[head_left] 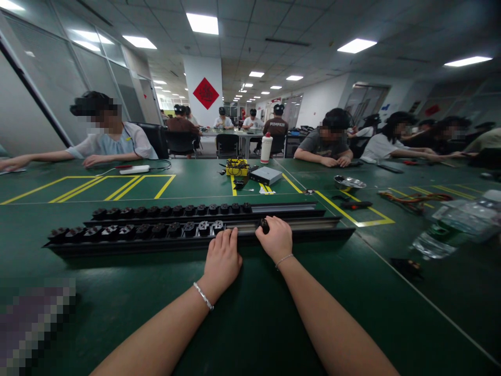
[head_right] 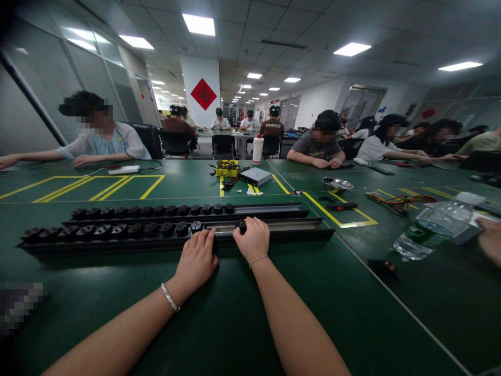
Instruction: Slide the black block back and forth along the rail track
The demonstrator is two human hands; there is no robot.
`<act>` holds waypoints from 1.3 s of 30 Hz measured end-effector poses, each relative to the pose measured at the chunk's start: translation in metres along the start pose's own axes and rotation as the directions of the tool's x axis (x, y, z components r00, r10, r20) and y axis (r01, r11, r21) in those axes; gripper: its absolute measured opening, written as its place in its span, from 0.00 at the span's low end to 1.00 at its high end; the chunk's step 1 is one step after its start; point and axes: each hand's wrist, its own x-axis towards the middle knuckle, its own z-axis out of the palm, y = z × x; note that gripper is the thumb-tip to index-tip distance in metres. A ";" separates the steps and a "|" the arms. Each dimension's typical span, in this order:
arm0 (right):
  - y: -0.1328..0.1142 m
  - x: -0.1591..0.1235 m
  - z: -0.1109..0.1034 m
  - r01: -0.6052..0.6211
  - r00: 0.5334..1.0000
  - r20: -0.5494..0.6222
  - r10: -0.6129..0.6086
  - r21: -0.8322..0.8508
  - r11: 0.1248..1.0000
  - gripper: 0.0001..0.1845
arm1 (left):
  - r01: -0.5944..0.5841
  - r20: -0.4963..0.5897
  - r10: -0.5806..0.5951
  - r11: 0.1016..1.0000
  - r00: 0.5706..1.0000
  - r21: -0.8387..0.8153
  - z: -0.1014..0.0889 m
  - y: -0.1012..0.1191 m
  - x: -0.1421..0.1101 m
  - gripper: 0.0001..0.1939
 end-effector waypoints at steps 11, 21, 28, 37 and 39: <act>0.004 0.002 0.002 0.022 0.999 -0.029 -0.022 -0.003 1.000 0.18 | -0.063 -0.060 0.060 0.997 0.996 -0.047 0.001 0.001 0.001 0.30; 0.004 0.000 -0.001 0.011 1.000 0.002 -0.011 0.000 1.000 0.18 | -0.153 -0.057 0.147 0.982 0.988 -0.112 0.005 -0.003 0.002 0.29; 0.003 -0.001 0.000 -0.029 1.000 0.009 0.029 0.001 1.000 0.20 | -0.140 -0.037 0.136 0.981 0.990 -0.136 0.001 -0.002 0.005 0.28; 0.001 0.001 -0.002 -0.045 0.999 0.022 0.045 0.000 0.999 0.15 | -0.143 -0.048 0.137 0.979 0.989 -0.147 0.003 -0.003 0.005 0.29; 0.002 0.001 -0.002 -0.046 0.999 0.019 0.046 -0.002 0.999 0.15 | -0.137 -0.046 0.132 0.979 0.990 -0.152 0.003 -0.003 0.004 0.28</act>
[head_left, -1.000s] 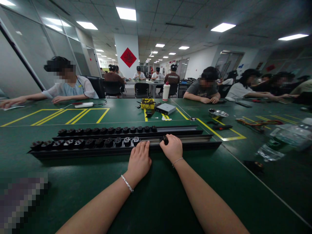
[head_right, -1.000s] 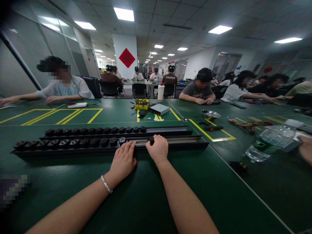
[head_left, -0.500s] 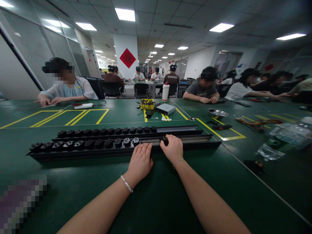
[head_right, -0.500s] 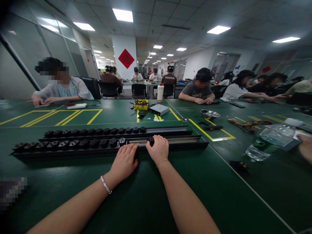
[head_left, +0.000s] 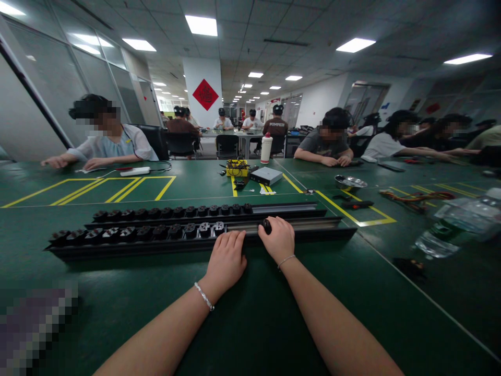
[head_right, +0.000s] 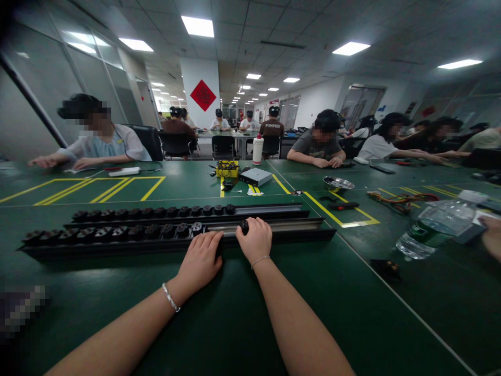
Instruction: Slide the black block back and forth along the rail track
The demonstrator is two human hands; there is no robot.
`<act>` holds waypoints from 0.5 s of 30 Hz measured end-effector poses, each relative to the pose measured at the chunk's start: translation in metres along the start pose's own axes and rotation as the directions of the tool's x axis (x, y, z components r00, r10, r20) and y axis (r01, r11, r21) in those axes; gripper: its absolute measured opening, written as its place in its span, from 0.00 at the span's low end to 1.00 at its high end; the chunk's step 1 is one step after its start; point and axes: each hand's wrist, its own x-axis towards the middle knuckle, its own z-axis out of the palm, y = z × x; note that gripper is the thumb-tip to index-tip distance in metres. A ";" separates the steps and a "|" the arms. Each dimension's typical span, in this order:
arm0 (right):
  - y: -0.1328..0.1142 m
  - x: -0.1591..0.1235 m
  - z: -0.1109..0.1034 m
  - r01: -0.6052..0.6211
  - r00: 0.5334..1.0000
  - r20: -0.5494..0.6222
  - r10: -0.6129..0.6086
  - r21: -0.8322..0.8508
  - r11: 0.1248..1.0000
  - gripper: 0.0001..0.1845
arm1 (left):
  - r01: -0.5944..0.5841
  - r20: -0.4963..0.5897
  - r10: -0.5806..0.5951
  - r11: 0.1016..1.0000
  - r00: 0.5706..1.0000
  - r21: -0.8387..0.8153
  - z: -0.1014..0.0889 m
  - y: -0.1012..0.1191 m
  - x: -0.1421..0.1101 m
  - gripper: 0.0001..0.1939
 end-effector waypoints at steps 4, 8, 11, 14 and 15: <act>0.001 0.000 0.001 0.001 1.000 -0.004 -0.001 0.000 1.000 0.15 | 0.001 0.006 -0.001 1.000 1.000 -0.002 -0.001 0.000 0.000 0.28; 0.001 0.000 0.002 0.004 1.000 -0.009 -0.004 -0.001 1.000 0.16 | -0.004 -0.007 0.004 1.000 1.000 -0.003 0.000 0.000 0.000 0.28; 0.001 0.000 0.002 -0.003 1.000 -0.012 0.003 0.002 1.000 0.17 | -0.005 -0.009 0.006 1.000 1.000 0.005 0.000 0.000 0.000 0.28; 0.000 -0.001 0.002 -0.027 0.999 -0.027 0.027 0.006 1.000 0.17 | -0.007 -0.003 0.007 1.000 1.000 0.009 0.000 0.000 0.000 0.28; 0.000 -0.001 0.001 -0.034 0.999 -0.030 0.034 0.009 0.999 0.17 | -0.008 -0.002 0.008 1.000 1.000 0.010 0.000 0.000 0.000 0.28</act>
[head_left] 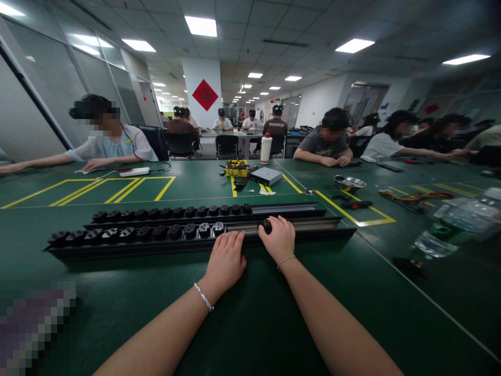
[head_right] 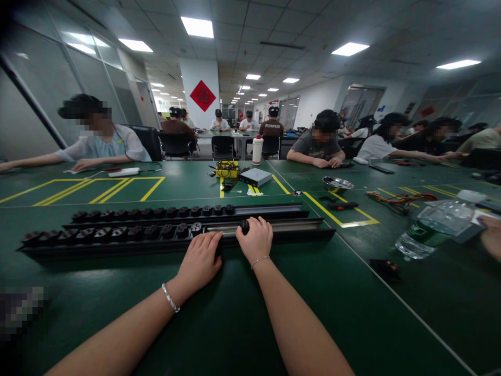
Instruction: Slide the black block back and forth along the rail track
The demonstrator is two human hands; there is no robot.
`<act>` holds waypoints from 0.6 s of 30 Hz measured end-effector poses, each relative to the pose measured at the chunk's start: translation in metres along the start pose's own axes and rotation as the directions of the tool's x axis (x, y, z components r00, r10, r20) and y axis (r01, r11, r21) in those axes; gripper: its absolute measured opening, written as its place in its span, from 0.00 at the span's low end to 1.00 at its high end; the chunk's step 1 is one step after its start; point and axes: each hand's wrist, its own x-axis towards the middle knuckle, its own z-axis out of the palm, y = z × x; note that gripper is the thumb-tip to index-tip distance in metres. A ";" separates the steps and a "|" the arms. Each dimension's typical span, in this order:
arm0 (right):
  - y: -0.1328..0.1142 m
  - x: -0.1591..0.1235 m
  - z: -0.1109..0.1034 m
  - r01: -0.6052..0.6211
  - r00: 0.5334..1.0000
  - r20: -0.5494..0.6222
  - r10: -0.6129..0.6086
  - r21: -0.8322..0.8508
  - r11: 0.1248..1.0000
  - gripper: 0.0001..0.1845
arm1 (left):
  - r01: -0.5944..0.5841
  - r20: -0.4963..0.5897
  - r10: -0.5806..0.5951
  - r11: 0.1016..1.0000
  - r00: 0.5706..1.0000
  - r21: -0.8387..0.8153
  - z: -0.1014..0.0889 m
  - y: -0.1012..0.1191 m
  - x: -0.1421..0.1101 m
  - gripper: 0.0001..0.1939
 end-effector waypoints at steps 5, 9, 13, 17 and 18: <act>-0.001 0.000 0.000 -0.016 1.000 0.008 0.016 0.019 1.000 0.16 | 0.001 -0.008 -0.001 1.000 1.000 -0.001 -0.001 0.000 0.000 0.28; -0.001 0.000 0.000 -0.017 1.000 0.008 0.017 0.026 1.000 0.17 | -0.001 -0.015 0.001 1.000 1.000 0.001 0.000 0.000 0.000 0.28; -0.001 0.000 0.000 -0.017 1.000 0.014 0.017 0.020 1.000 0.18 | 0.001 -0.012 -0.001 1.000 1.000 0.003 -0.001 0.000 0.000 0.28; -0.001 -0.001 0.000 -0.025 0.999 0.026 0.024 0.016 1.000 0.18 | 0.007 0.012 -0.007 1.000 1.000 0.006 -0.002 0.001 0.000 0.28; -0.001 -0.001 0.000 -0.027 0.999 0.028 0.026 0.016 1.000 0.18 | 0.009 0.008 -0.009 1.000 1.000 0.007 -0.002 0.001 0.000 0.28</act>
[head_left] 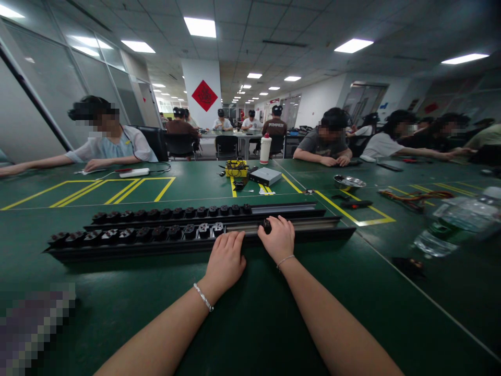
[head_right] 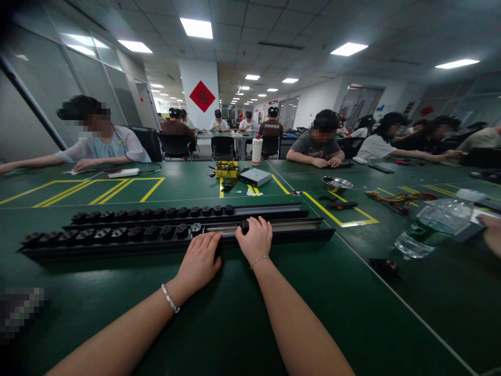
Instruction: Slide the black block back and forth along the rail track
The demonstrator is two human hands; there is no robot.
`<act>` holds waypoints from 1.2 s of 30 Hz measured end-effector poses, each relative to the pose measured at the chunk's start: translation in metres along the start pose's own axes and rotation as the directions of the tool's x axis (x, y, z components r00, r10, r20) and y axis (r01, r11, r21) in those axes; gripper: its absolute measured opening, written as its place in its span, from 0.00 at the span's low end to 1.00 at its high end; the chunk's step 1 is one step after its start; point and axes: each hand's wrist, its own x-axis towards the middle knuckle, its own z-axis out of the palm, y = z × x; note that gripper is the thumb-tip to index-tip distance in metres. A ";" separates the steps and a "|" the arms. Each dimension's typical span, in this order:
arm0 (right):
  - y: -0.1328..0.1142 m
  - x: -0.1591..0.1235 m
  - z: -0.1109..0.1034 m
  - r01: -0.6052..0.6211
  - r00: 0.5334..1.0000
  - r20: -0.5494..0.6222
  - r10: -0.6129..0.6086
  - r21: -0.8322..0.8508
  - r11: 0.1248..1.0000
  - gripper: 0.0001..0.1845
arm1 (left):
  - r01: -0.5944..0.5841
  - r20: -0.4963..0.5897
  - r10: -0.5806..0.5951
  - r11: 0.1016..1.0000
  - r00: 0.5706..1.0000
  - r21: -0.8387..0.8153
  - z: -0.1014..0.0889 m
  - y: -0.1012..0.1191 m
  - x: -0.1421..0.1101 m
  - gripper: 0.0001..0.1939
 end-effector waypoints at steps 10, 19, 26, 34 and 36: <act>0.003 0.000 0.003 -0.004 0.999 -0.033 0.004 -0.018 1.000 0.21 | -0.006 -0.007 0.006 1.000 1.000 -0.008 0.001 0.000 0.000 0.28; 0.003 0.000 0.003 -0.010 0.999 -0.035 0.009 -0.013 1.000 0.21 | -0.009 -0.008 0.009 1.000 1.000 -0.005 0.001 -0.001 0.000 0.28; 0.004 0.000 0.003 -0.016 0.999 -0.031 0.015 -0.020 1.000 0.21 | -0.003 -0.011 0.003 1.000 1.000 -0.005 0.001 0.000 0.000 0.28; 0.003 0.000 0.003 -0.010 0.999 -0.043 0.010 -0.017 1.000 0.19 | -0.003 -0.011 0.003 1.000 1.000 -0.020 0.002 -0.001 -0.001 0.28; 0.003 0.000 0.002 -0.010 0.999 -0.050 0.010 -0.010 1.000 0.18 | 0.000 -0.006 0.000 1.000 1.000 -0.023 0.002 -0.001 0.000 0.28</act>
